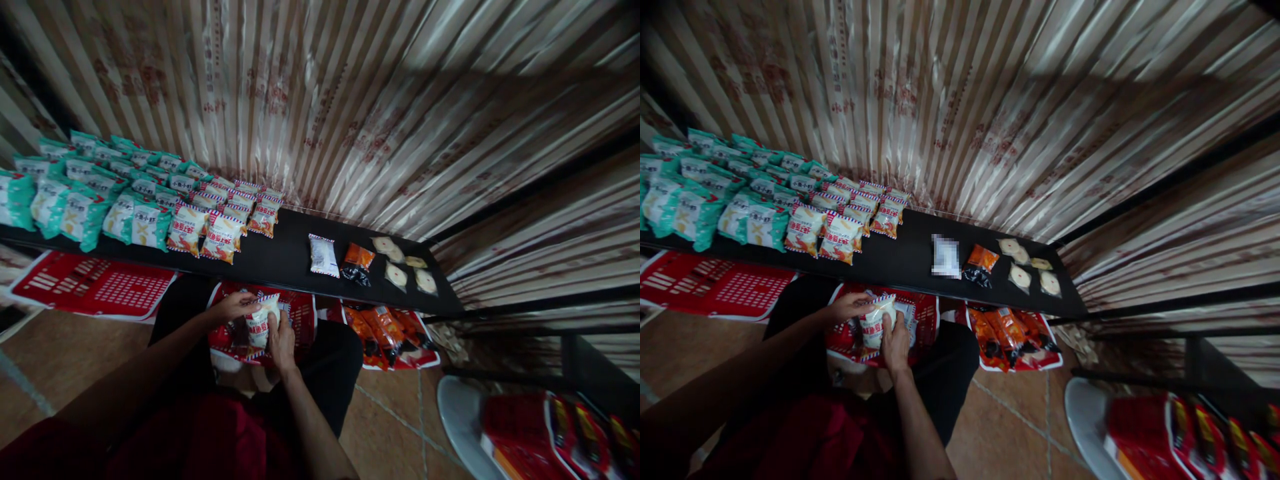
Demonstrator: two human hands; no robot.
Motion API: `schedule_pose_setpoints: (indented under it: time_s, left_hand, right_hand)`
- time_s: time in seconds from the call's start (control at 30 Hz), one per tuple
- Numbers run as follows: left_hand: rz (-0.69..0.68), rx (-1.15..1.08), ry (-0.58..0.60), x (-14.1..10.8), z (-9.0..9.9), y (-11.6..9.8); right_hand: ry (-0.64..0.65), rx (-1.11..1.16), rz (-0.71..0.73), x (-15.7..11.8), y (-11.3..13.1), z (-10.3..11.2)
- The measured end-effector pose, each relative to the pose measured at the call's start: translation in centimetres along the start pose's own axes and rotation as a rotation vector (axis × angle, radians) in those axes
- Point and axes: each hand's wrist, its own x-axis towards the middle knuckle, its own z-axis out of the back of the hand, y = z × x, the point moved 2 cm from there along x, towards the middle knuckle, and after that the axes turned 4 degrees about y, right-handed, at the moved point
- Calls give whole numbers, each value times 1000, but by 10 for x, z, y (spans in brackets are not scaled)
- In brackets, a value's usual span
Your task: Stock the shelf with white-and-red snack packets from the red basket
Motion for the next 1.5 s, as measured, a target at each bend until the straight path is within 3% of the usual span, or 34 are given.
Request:
schedule_pose_setpoints:
  time_s: [0.2, 0.3, 0.4, 0.63, 0.83, 1.0, 1.17, 1.33, 1.5]
  left_hand:
    - [-23, -237, -127, -5, -15, 4]
    - [-56, -283, -242, -5, -27, 6]
    - [-107, -319, -277, -4, -38, 7]
    - [-111, -137, -407, -2, -42, 15]
    - [-140, -41, -434, 2, -39, 20]
    - [-159, 49, -496, 8, -31, 14]
    - [-170, 162, -544, 16, -19, 5]
    - [-148, 182, -551, 24, -8, -6]
    - [-136, 179, -540, 30, 0, -18]
  right_hand:
    - [-122, -26, -94, 5, 7, 0]
    - [-151, -25, -111, 8, 11, -2]
    - [-186, -26, -119, 11, 14, -2]
    - [-219, -24, -166, 21, 20, 0]
    - [-254, 8, -167, 33, 27, 3]
    - [-215, 151, -138, 42, 35, 6]
    - [-84, 393, -109, 49, 39, 9]
    - [48, 639, -57, 50, 45, 14]
    - [137, 745, -18, 53, 49, 17]
